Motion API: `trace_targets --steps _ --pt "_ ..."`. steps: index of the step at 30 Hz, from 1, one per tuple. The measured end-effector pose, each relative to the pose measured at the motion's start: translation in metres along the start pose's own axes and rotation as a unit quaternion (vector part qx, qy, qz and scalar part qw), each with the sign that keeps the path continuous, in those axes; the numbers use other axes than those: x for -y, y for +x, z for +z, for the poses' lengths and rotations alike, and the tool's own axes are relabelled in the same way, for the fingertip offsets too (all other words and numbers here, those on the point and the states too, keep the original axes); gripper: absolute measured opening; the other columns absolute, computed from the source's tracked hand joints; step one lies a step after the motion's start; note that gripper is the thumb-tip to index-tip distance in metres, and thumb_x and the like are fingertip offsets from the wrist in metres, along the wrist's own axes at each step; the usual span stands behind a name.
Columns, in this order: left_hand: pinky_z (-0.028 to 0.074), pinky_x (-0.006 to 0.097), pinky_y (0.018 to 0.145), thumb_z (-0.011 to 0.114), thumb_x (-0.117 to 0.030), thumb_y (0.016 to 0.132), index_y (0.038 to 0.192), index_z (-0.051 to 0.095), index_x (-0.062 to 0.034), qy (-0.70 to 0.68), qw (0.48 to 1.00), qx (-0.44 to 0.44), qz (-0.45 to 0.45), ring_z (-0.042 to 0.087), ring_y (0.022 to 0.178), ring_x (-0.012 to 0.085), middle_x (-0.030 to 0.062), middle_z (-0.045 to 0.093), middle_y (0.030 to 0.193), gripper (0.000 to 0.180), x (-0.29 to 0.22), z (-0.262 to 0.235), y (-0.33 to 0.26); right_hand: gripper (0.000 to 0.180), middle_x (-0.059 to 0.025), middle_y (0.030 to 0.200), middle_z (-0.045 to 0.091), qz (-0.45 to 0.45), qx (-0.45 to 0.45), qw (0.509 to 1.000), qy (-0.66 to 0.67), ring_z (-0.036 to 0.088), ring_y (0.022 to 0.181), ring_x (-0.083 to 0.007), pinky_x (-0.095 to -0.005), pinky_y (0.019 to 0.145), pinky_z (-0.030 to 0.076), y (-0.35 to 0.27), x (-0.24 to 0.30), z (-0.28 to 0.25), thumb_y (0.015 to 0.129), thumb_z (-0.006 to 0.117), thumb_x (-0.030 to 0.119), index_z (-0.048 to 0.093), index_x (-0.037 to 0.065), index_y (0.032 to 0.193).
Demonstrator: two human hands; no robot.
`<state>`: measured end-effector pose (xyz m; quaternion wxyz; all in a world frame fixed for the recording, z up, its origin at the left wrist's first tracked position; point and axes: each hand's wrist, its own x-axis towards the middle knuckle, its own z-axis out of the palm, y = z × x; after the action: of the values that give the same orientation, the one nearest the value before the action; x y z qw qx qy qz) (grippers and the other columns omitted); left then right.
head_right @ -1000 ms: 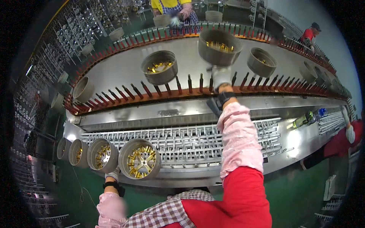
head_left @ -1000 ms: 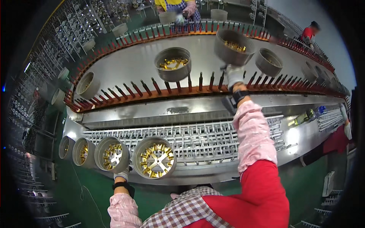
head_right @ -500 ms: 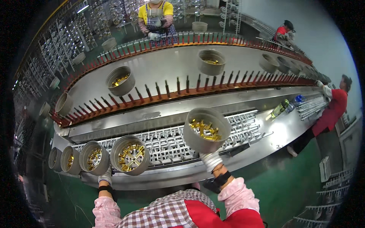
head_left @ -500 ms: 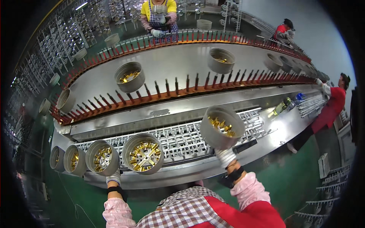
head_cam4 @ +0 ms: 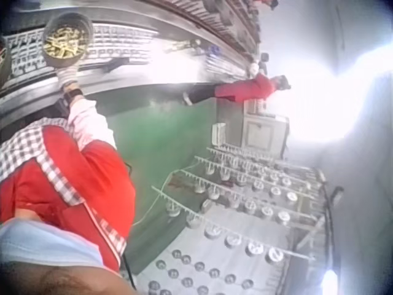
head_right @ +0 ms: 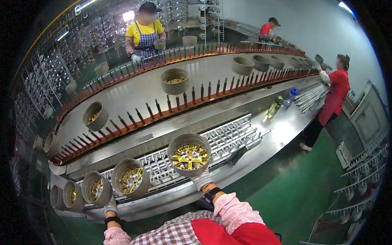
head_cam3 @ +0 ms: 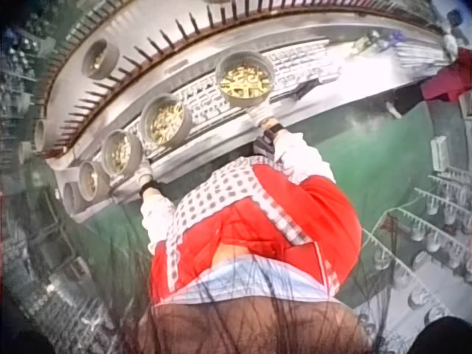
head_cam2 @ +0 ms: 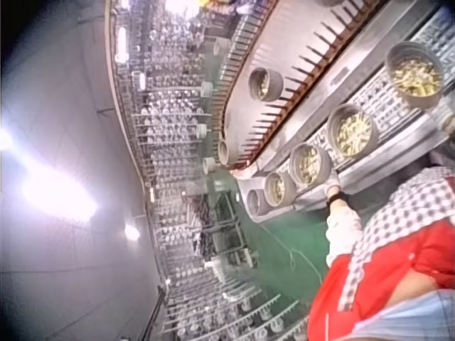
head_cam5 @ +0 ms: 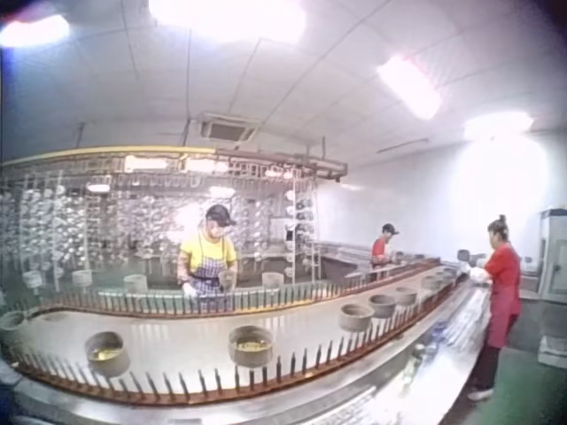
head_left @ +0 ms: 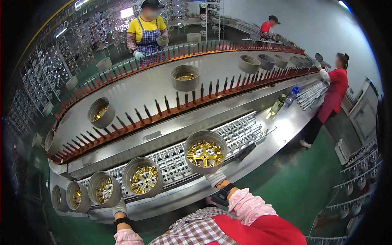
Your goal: Placing small metal containers filled with yellow components onto a moving circular conveyor belt in a manufacturing facility.
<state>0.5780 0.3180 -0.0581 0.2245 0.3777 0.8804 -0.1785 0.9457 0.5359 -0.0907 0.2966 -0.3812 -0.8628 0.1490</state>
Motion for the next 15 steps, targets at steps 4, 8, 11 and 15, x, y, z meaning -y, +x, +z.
trace_targets --steps 4,8,11,15 --pt "0.034 0.036 0.094 0.038 -0.009 0.083 0.123 0.038 -0.0127 -0.104 0.99 -0.089 -0.014 0.043 0.112 0.0249 0.0098 0.043 0.123 0.04 -0.001 0.0 -0.007 0.026 -0.0084 0.096 0.058 0.011 0.016 1.0 -0.009 0.053 0.09 -0.0228 -0.0349 0.083 0.041 0.005 0.001 -0.003 0.077 0.046 0.023 0.054 0.008 0.097" --pt "0.038 0.035 0.09 0.038 -0.012 0.083 0.117 0.045 -0.0116 -0.188 0.974 -0.126 -0.019 0.048 0.108 0.0237 0.0097 0.049 0.118 0.035 -0.014 -0.007 -0.017 0.026 -0.0084 0.096 0.058 0.019 0.03 0.999 -0.018 0.053 0.09 -0.0226 -0.0346 0.084 0.041 0.004 -0.002 -0.012 0.077 0.046 0.022 0.054 0.008 0.097" --pt "0.034 0.035 0.093 0.038 -0.012 0.084 0.116 0.047 -0.0063 -0.07 0.989 -0.131 0.004 0.044 0.109 0.0267 0.0126 0.048 0.118 0.033 -0.026 -0.02 -0.029 0.026 -0.0084 0.096 0.058 0.024 0.048 0.998 -0.025 0.053 0.09 -0.0225 -0.0344 0.084 0.041 0.0 -0.006 -0.017 0.077 0.046 0.021 0.054 0.008 0.098" --pt "0.032 0.034 0.094 0.038 -0.016 0.086 0.116 0.046 -0.0043 -0.044 0.989 -0.139 -0.003 0.042 0.111 0.0272 0.0121 0.047 0.119 0.034 -0.047 -0.03 -0.033 0.026 -0.0084 0.096 0.058 0.027 0.107 0.992 -0.059 0.054 0.091 -0.0223 -0.0341 0.085 0.04 0.004 -0.015 -0.037 0.077 0.046 0.021 0.054 0.007 0.098"
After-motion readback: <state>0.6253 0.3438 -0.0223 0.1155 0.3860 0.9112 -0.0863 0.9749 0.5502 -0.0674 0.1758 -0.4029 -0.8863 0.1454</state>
